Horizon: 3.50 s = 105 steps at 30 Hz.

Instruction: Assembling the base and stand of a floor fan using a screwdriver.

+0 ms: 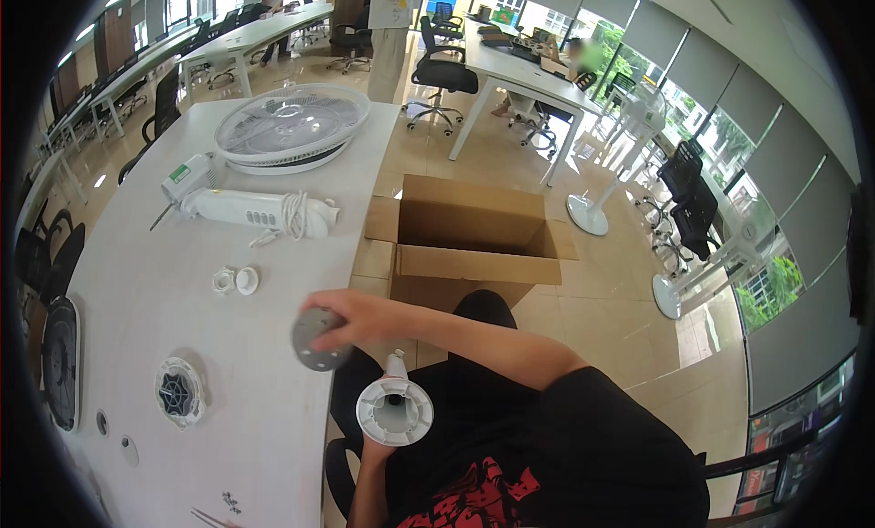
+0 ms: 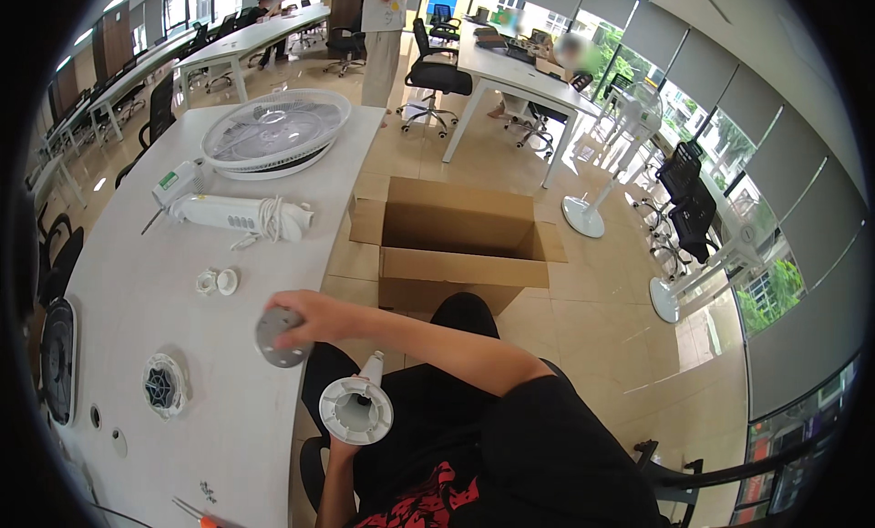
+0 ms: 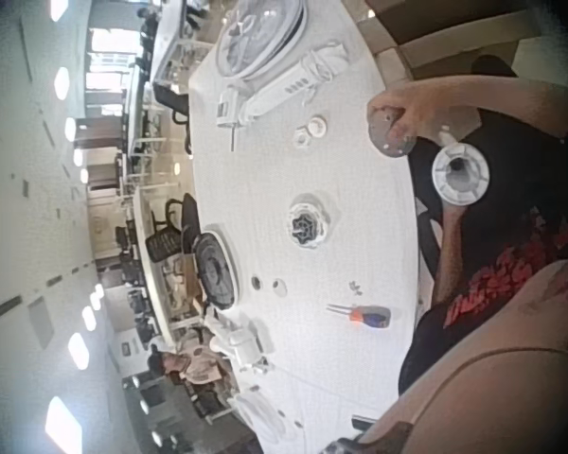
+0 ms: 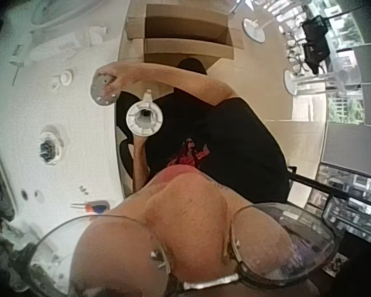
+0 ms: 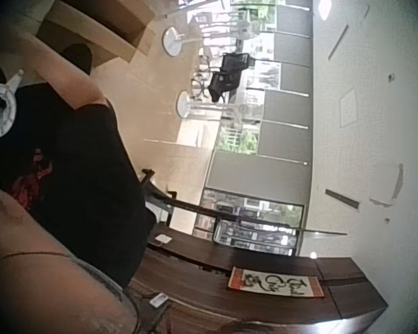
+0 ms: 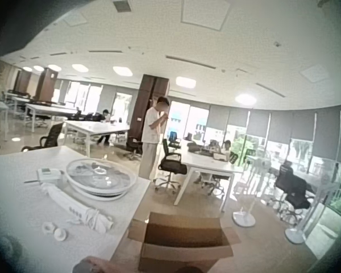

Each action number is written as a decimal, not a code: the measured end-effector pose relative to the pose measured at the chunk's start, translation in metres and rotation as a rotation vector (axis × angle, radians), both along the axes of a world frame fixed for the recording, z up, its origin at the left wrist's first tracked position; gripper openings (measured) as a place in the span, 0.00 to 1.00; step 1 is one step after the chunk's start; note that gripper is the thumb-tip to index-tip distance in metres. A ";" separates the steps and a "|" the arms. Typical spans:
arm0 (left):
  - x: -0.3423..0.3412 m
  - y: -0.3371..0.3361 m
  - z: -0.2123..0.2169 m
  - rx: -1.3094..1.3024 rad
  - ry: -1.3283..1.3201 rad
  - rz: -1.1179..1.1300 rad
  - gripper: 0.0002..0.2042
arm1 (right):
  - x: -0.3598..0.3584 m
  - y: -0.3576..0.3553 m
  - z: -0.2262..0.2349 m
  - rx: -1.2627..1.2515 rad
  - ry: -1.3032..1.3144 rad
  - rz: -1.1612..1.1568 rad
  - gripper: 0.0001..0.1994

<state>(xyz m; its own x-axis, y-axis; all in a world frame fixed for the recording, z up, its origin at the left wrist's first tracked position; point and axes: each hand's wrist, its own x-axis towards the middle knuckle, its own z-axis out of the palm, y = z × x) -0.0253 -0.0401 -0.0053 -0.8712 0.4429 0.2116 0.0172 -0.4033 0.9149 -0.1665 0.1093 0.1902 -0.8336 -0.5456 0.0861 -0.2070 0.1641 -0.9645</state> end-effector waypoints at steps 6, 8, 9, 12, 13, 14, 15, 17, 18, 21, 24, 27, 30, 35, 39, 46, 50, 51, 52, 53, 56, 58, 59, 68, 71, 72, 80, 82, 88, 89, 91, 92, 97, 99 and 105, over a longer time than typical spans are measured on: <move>0.009 0.010 -0.006 -0.003 -0.002 -0.036 0.37 | 0.097 0.083 0.019 -0.168 -0.276 -0.209 0.22; 0.011 0.006 -0.024 -0.063 0.005 -0.086 0.37 | 0.123 0.096 0.029 -0.245 -0.282 -0.256 0.19; 0.010 0.006 -0.033 -0.149 0.046 -0.088 0.41 | 0.137 0.096 0.039 -0.409 -0.358 -0.263 0.15; 0.011 0.047 0.060 -0.085 0.323 0.039 0.40 | 0.163 0.111 0.044 -0.640 -0.360 -0.246 0.13; 0.011 0.056 0.081 -0.050 0.459 0.115 0.40 | 0.169 0.114 0.046 -0.700 -0.295 -0.199 0.14; 0.010 0.061 0.080 0.319 -0.032 -0.190 0.38 | 0.176 0.115 0.051 -0.704 -0.291 -0.195 0.14; 0.008 0.066 0.084 0.668 -0.537 -0.494 0.37 | 0.184 0.115 0.060 -0.674 -0.178 -0.195 0.15; 0.014 0.077 0.109 0.314 -0.048 -0.353 0.36 | 0.197 0.121 0.069 -0.576 0.003 -0.203 0.18; 0.018 0.084 0.124 -0.031 0.431 -0.188 0.36 | 0.204 0.124 0.074 -0.578 0.014 -0.217 0.18; 0.022 0.087 0.141 -0.109 0.668 -0.091 0.45 | 0.224 0.119 0.095 -0.120 0.534 -0.298 0.15; 0.026 0.096 0.153 -0.131 0.831 0.039 0.55 | 0.240 0.113 0.107 -0.024 0.611 -0.238 0.18; 0.023 0.098 0.156 -0.077 0.715 -0.096 0.56 | 0.249 0.106 0.111 0.082 0.683 -0.270 0.23; 0.024 0.088 0.160 -0.033 0.608 -0.161 0.57 | 0.254 0.091 0.115 0.263 0.785 -0.278 0.23; 0.017 0.089 0.158 0.066 0.439 -0.282 0.60 | 0.257 0.082 0.115 0.517 0.812 -0.313 0.20; 0.015 0.089 0.155 0.126 0.331 -0.383 0.66 | 0.256 0.073 0.114 0.591 0.827 -0.326 0.20; 0.015 0.086 0.167 0.197 0.334 -0.489 0.69 | 0.257 0.069 0.110 0.660 0.911 -0.404 0.19; 0.011 0.084 0.172 0.230 0.338 -0.528 0.70 | 0.258 0.065 0.113 0.688 0.885 -0.435 0.22; 0.006 0.084 0.172 0.181 0.453 -0.484 0.72 | 0.258 0.065 0.114 0.686 0.887 -0.426 0.22; 0.004 0.082 0.171 0.131 0.567 -0.440 0.74 | 0.259 0.065 0.113 0.702 0.875 -0.422 0.22; 0.005 0.080 0.170 0.130 0.564 -0.432 0.74 | 0.260 0.065 0.113 0.718 0.863 -0.418 0.23; 0.012 0.075 0.172 0.149 0.429 -0.548 0.75 | 0.265 0.062 0.116 0.777 0.833 -0.406 0.24; 0.019 0.070 0.178 0.182 0.418 -0.469 0.75 | 0.267 0.062 0.117 0.802 0.840 -0.397 0.24; 0.022 0.069 0.179 0.180 0.416 -0.467 0.75 | 0.268 0.062 0.117 0.830 0.847 -0.395 0.25; 0.021 0.073 0.173 0.157 0.371 -0.347 0.70 | 0.255 0.084 0.106 0.617 0.791 -0.476 0.19; 0.014 0.071 0.181 0.123 0.363 -0.365 0.66 | 0.253 0.100 0.117 0.429 0.732 -0.579 0.17; 0.016 0.070 0.181 0.125 0.357 -0.404 0.65 | 0.256 0.101 0.114 0.426 0.716 -0.582 0.17; 0.013 0.070 0.182 0.086 0.641 -0.199 0.61 | 0.265 0.107 0.110 0.430 0.571 -0.554 0.22; 0.014 0.071 0.181 0.122 0.659 -0.177 0.59 | 0.265 0.108 0.111 0.405 0.526 -0.521 0.23; 0.007 0.074 0.179 0.124 0.777 -0.173 0.57 | 0.263 0.111 0.115 0.392 0.446 -0.464 0.24; 0.007 0.074 0.180 0.124 0.775 -0.178 0.57 | 0.262 0.112 0.115 0.384 0.429 -0.462 0.23; 0.009 0.074 0.182 0.122 0.746 -0.170 0.56 | 0.260 0.112 0.116 0.401 0.430 -0.461 0.23; 0.009 0.074 0.182 0.123 0.745 -0.172 0.56 | 0.259 0.112 0.117 0.417 0.433 -0.454 0.23; 0.008 0.073 0.181 0.141 0.728 -0.174 0.54 | 0.254 0.110 0.117 0.423 0.497 -0.417 0.20; 0.007 0.074 0.180 0.145 0.728 -0.176 0.54 | 0.255 0.109 0.117 0.437 0.515 -0.418 0.20; 0.007 0.073 0.179 0.139 0.727 -0.169 0.52 | 0.254 0.107 0.114 0.457 0.509 -0.420 0.20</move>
